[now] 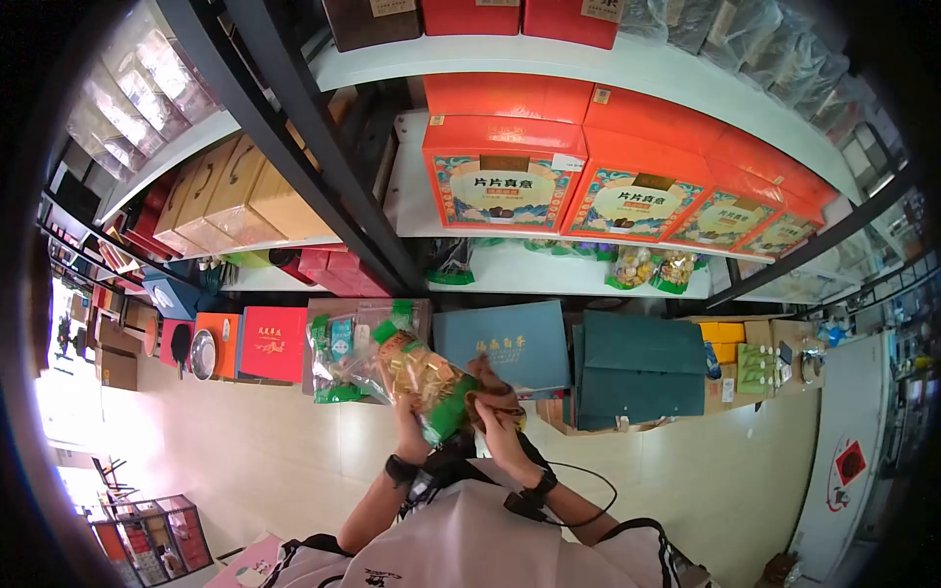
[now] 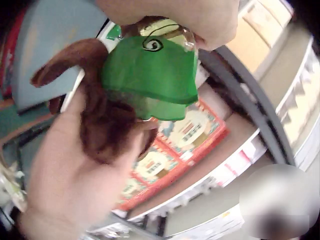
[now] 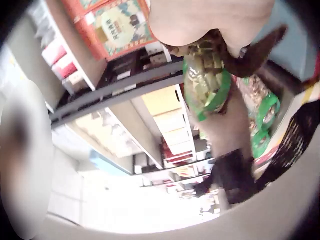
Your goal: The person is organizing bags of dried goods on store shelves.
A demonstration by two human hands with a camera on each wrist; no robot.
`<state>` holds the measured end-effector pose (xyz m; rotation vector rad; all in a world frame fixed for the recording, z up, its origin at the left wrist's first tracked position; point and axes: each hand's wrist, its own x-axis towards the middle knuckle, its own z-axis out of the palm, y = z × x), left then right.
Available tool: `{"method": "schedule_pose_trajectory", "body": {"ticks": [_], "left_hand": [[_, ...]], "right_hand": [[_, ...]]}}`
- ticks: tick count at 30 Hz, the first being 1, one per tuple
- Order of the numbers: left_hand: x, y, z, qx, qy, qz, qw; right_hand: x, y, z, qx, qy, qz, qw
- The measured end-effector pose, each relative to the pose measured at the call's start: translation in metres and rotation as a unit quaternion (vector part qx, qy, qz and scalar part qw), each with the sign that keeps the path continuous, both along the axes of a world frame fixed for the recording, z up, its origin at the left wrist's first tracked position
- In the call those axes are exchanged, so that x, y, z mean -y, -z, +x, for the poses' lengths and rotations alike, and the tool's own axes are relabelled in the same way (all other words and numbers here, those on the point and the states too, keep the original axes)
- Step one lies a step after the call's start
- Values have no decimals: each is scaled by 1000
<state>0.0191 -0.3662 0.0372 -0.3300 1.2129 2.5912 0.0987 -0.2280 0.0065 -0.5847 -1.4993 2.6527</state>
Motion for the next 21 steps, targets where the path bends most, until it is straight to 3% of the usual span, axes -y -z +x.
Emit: {"method": "schedule_pose_trajectory", "body": {"ticks": [1, 2, 3, 4, 5, 6, 7, 8, 9, 10, 11, 13, 14, 18, 19, 20, 21], "left_hand": [[-3, 9, 2, -62, -26, -74, 995], [6, 52, 6, -43, 2, -159, 986], [0, 44, 4, -40, -5, -157, 987], [-12, 27, -1, -154, -28, -292, 943], [-20, 17, -8, -261, -50, -418, 869], [-24, 24, -14, -244, -24, -365, 898], [-27, 42, -20, -239, -32, -365, 899], [-28, 66, -27, -190, 13, -272, 943], [-31, 79, -33, -142, 58, -171, 973], [-37, 64, -36, -122, 75, -143, 979], [-38, 75, -38, -120, 68, -139, 981], [-39, 137, -48, -83, 152, -132, 976], [-39, 188, -53, -80, 165, -164, 969], [-29, 210, -63, -35, 208, -135, 968], [-27, 208, -65, -34, 203, -129, 970], [-26, 206, -66, -88, 207, -297, 928], [-18, 203, -70, -138, 202, -461, 853]], "right_hand": [[3, 17, 4, 106, 50, -213, 970], [6, 23, 5, 45, 71, -227, 970], [6, 23, 9, 48, 65, -224, 971], [6, 20, 15, 67, 49, -249, 965], [6, 18, 22, 86, 33, -273, 958], [1, 18, 32, 114, 19, -325, 939], [-7, 23, 46, 119, 11, -322, 939], [-16, 29, 62, 46, -104, -32, 993], [-29, 32, 70, -36, -209, 262, 942], [-43, -4, 68, -41, -256, 440, 860], [-57, 0, 71, -41, -263, 444, 856], [-83, 17, 76, 54, -229, 354, 905], [-85, 19, 66, 154, -34, -55, 986], [-119, 8, 49, 96, 46, -91, 990], [-127, 9, 46, 99, 50, -19, 994], [-137, 11, 44, 101, 53, 53, 992], [-143, 16, 39, 98, 55, 118, 987]]}}
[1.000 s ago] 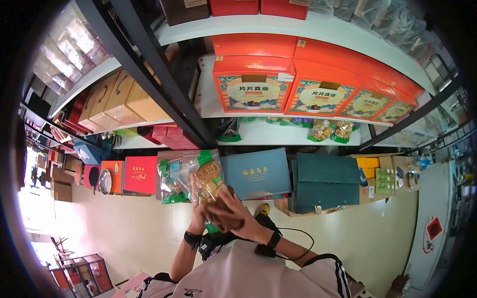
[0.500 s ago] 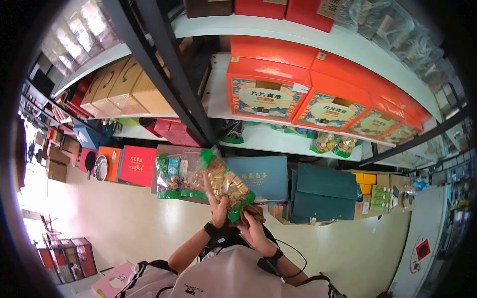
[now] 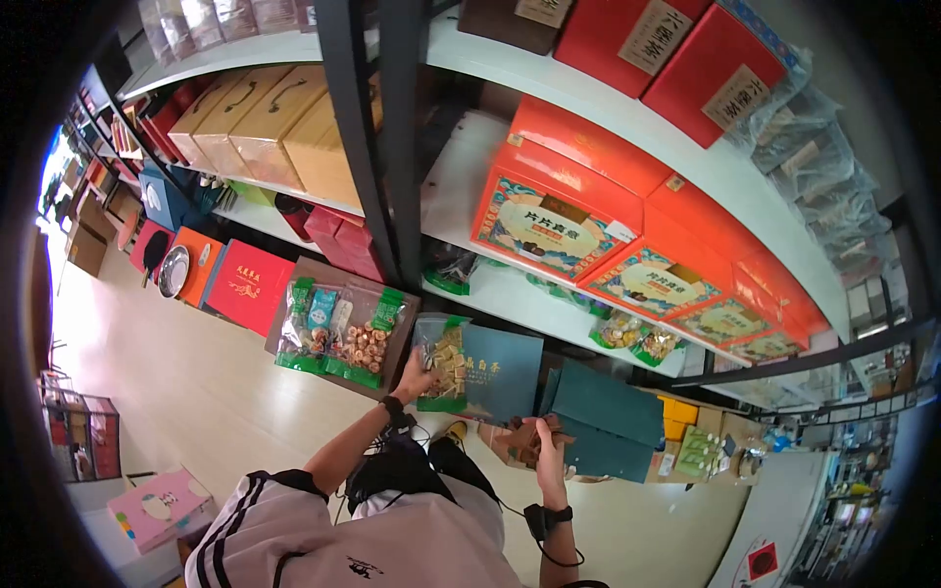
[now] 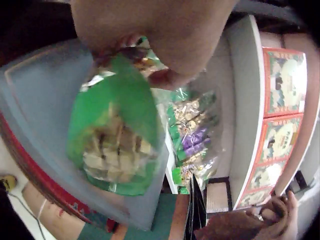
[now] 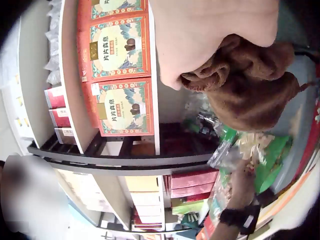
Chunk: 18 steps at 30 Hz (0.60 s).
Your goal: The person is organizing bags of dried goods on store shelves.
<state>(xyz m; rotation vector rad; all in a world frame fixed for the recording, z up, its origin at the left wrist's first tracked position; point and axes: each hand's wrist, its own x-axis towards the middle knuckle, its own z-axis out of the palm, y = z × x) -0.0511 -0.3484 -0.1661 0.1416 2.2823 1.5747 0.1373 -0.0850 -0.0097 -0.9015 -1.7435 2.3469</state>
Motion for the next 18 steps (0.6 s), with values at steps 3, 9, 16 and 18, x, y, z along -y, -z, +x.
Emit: {"method": "schedule_pose_trajectory", "body": {"ticks": [3, 9, 16, 18], "left_hand": [[3, 18, 6, -111, -66, -14, 992], [50, -98, 30, -165, 33, -49, 985], [148, -126, 78, -66, -150, 46, 985], [183, -123, 91, -81, -199, 41, 976]], "right_hand": [[-33, 22, -25, 12, -56, 62, 996], [-20, 53, -163, -103, -167, 230, 953], [31, 116, -337, 11, -189, 3, 982], [58, 76, -354, 37, -182, 17, 982]]}}
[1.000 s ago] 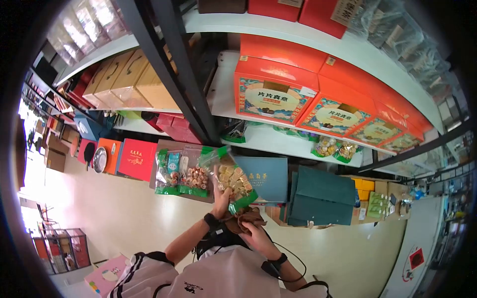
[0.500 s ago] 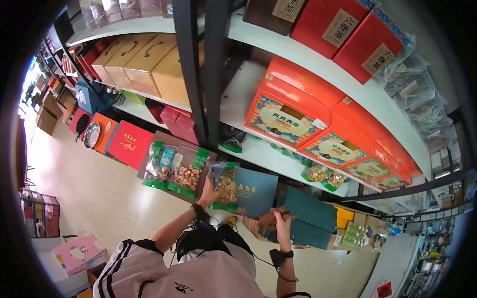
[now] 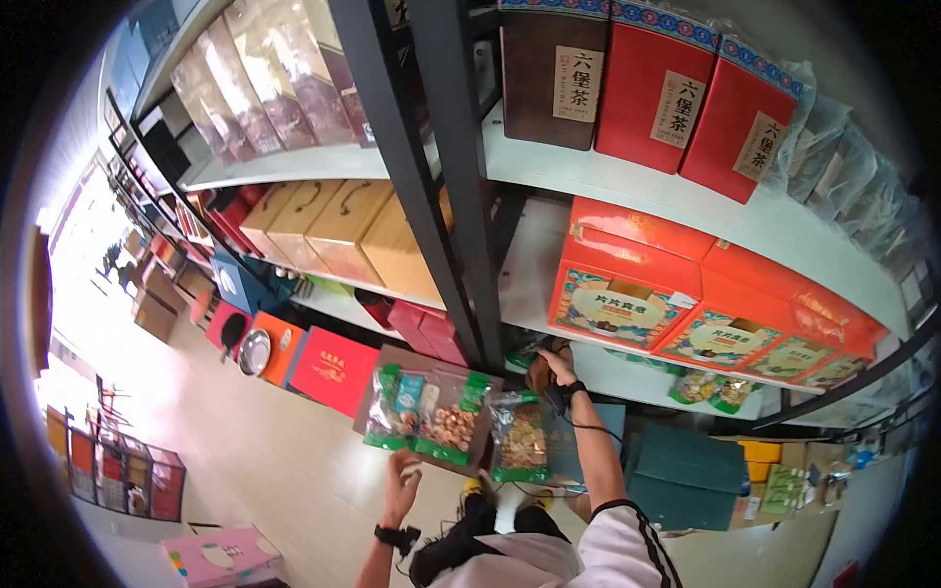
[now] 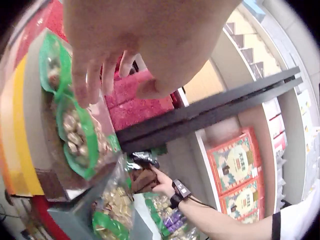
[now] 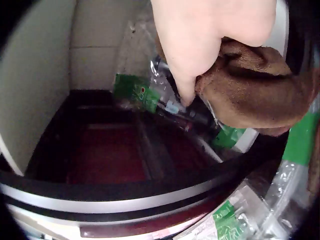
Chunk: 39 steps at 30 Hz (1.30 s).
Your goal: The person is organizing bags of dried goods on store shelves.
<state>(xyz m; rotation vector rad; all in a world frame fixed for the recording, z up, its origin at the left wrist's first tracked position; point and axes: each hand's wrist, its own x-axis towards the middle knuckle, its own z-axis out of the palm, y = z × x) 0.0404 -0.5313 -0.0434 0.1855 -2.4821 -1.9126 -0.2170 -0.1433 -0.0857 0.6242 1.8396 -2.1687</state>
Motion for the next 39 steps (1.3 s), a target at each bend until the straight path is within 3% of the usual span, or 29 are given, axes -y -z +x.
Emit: {"method": "schedule_pose_trajectory", "body": {"ticks": [3, 4, 5, 8, 9, 11, 14, 16, 17, 20, 22, 24, 26, 28, 30, 31, 32, 34, 36, 37, 39], "left_hand": [[37, -7, 30, 35, -58, 9, 998], [48, -5, 41, 35, -58, 4, 998], [53, 0, 51, 54, -73, 7, 996], [55, 6, 66, 71, -99, 24, 992], [55, 7, 67, 78, -93, 35, 992], [60, 6, 66, 86, -85, 46, 992], [65, -10, 47, 103, -43, 76, 991], [55, -17, 29, 70, 5, 68, 995], [50, -17, 22, 48, 26, 62, 997], [38, -9, -14, 22, 87, 42, 995], [19, -31, -27, 13, 123, 38, 992], [-2, -49, -42, 5, 159, 35, 987], [-25, -56, -60, 20, 187, 86, 978], [-48, -65, -68, 53, 218, 152, 963], [-82, -85, -77, 109, 300, 242, 916], [-97, -88, -79, 114, 298, 244, 916], [-110, -91, -80, 143, 355, 300, 874], [-119, -101, -77, 212, 440, 400, 776], [-120, -76, -64, 321, 432, 469, 700], [-118, -74, -56, 420, 386, 472, 672], [-117, -71, -41, 384, 354, 505, 687]], "right_hand": [[2, 126, -53, -75, 134, 125, 980], [15, 112, -57, -103, 180, 185, 961], [6, 98, -42, -120, 182, 197, 956], [-45, 240, -78, -156, 143, 162, 964], [-28, 124, -35, -149, 146, 221, 953], [-12, 70, -6, -130, 155, 222, 954], [-25, 80, 5, -91, 143, 269, 948], [-43, 76, 26, -137, 227, 139, 954], [-53, 75, 40, -137, 230, 145, 953], [-74, 45, 89, -142, 246, -41, 958], [-86, 26, 136, -168, 290, -28, 942], [-81, -17, 183, -118, 325, -44, 937], [-71, -21, 226, -108, 333, -73, 934], [-46, -62, 262, -126, 310, -34, 942], [-16, -118, 293, -50, 274, -113, 954], [-8, -129, 307, -16, 242, -111, 964], [9, -154, 312, -38, 206, -141, 968], [37, -172, 326, -59, 116, -82, 988], [61, -185, 327, -110, 66, -28, 991], [69, -196, 326, -111, 40, 4, 993], [70, -200, 328, -113, 9, 35, 993]]}}
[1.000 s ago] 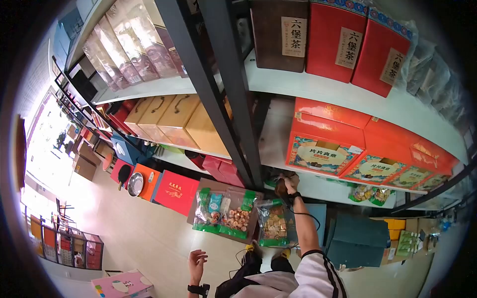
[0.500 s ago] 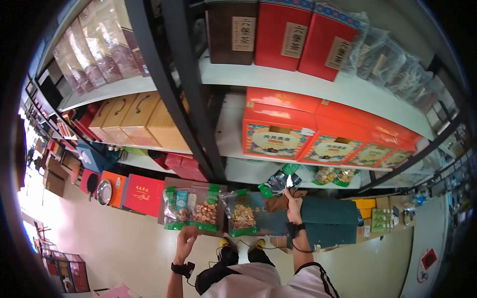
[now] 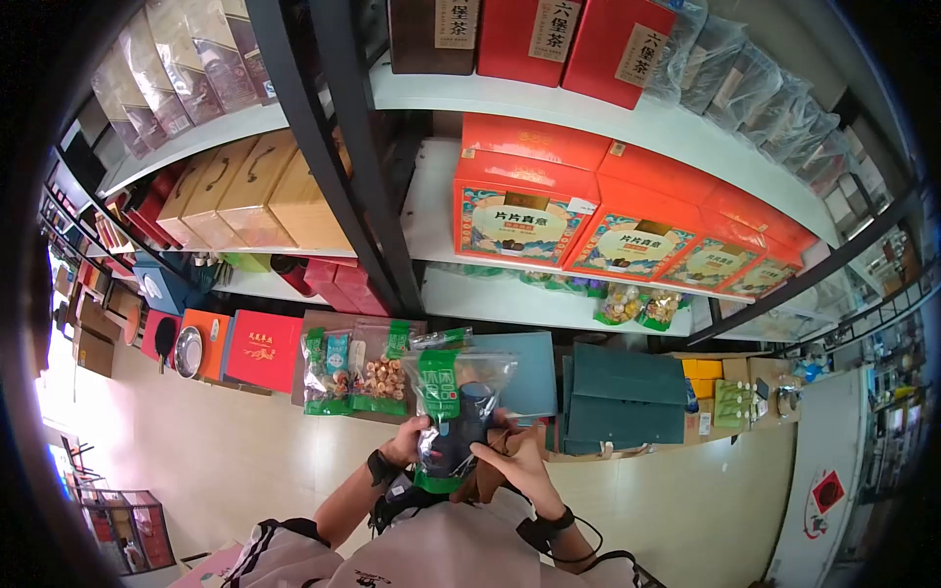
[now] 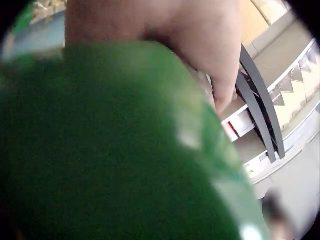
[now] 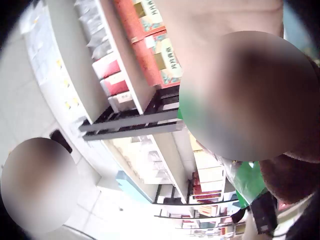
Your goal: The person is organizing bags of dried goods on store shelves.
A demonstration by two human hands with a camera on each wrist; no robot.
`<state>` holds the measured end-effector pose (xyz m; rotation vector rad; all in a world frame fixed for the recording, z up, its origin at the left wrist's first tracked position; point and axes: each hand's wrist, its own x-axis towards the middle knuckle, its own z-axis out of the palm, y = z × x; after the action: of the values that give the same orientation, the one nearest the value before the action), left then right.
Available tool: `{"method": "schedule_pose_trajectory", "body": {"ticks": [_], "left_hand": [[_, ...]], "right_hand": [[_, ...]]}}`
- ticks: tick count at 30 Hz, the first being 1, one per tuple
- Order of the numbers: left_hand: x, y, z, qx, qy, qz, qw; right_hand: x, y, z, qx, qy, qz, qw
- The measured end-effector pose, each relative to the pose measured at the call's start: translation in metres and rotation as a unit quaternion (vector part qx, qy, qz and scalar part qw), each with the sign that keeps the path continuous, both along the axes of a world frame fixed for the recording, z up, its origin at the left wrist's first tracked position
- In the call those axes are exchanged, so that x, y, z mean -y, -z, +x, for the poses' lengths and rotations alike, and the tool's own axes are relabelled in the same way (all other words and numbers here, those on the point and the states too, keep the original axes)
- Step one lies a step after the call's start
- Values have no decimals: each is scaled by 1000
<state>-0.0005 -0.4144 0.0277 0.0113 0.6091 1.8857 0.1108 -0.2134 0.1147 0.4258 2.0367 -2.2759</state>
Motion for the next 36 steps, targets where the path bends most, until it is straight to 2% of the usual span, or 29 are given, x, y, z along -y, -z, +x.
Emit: {"method": "schedule_pose_trajectory", "body": {"ticks": [1, 3, 4, 5, 6, 7, 8, 9, 10, 11, 13, 14, 15, 17, 18, 19, 20, 21, 23, 24, 26, 27, 29, 30, 31, 32, 33, 35, 36], "left_hand": [[-1, -17, 2, -6, -57, 19, 998], [16, 17, 5, 40, -111, -39, 992], [21, 22, 8, 84, -128, 41, 987], [25, 27, 11, 125, -144, 121, 974], [28, 37, 12, 142, -133, 226, 955], [21, 16, 16, 140, -147, 231, 951], [9, -26, 20, 80, -227, 108, 965], [1, -58, 24, 22, -301, -20, 953], [0, -68, 28, -14, -336, -35, 941], [5, -64, 33, -14, -349, -31, 937], [23, -39, 43, -153, -327, -42, 932], [39, -23, 52, -176, -309, -82, 931], [48, 3, 61, -214, -237, -70, 945], [49, -49, 75, -466, -274, -112, 834], [41, -50, 90, -452, -265, -118, 843], [32, -48, 103, -454, -268, -121, 841], [20, -46, 115, -433, -265, -124, 852], [9, -42, 126, -413, -262, -126, 863], [-6, -25, 143, -380, -293, -141, 866], [-7, -16, 147, -343, -321, -150, 870], [14, -3, 143, -364, -292, -161, 869], [26, -4, 135, -385, -260, -169, 869], [48, -29, 116, -402, -261, -147, 865], [60, -32, 110, -353, -223, -138, 898], [69, -34, 106, -302, -184, -128, 926], [71, -27, 102, -277, -213, -88, 933], [70, -35, 97, -279, -211, -89, 933], [62, -50, 95, -183, -342, -28, 921], [63, -34, 96, -156, -359, -55, 918]], "right_hand": [[-4, 12, 3, -1, 5, 29, 1000], [6, 2, 1, -3, 6, 57, 998], [16, -23, 1, -39, 45, -113, 992], [25, -38, 0, -71, 82, -281, 954], [29, -5, 11, -119, 49, -288, 949], [34, -14, 10, -114, 34, -286, 951], [46, -31, 8, -141, -19, -160, 977], [59, -40, 7, -169, -74, -32, 982], [71, -36, 10, -195, -100, 80, 972], [77, -24, 14, -197, -114, 82, 970], [93, -3, 14, -144, -94, -9, 985], [90, -10, 6, -249, -130, 346, 895], [106, -1, 2, -205, -68, 130, 968], [85, 50, 10, -170, -81, 419, 888], [65, 45, 9, -75, -102, 287, 950], [48, 32, -3, 22, -121, 146, 982], [66, -15, -20, -276, 0, 159, 948], [62, -14, -12, -278, -3, 155, 948], [58, -12, -2, -331, -146, 172, 916], [62, -14, 6, -332, -149, 170, 916], [78, -25, 17, -375, -211, 277, 859], [84, -23, 5, -377, -209, 276, 859], [88, -13, -34, -396, -124, 116, 903], [86, -10, -56, -330, -83, 251, 906], [90, -19, -66, -331, -80, 250, 906], [94, -28, -73, -256, -74, 111, 957], [96, -34, -78, -175, -66, -32, 982], [94, -3, -72, -181, -59, -38, 981], [93, 15, -65, -184, -109, 9, 977]]}}
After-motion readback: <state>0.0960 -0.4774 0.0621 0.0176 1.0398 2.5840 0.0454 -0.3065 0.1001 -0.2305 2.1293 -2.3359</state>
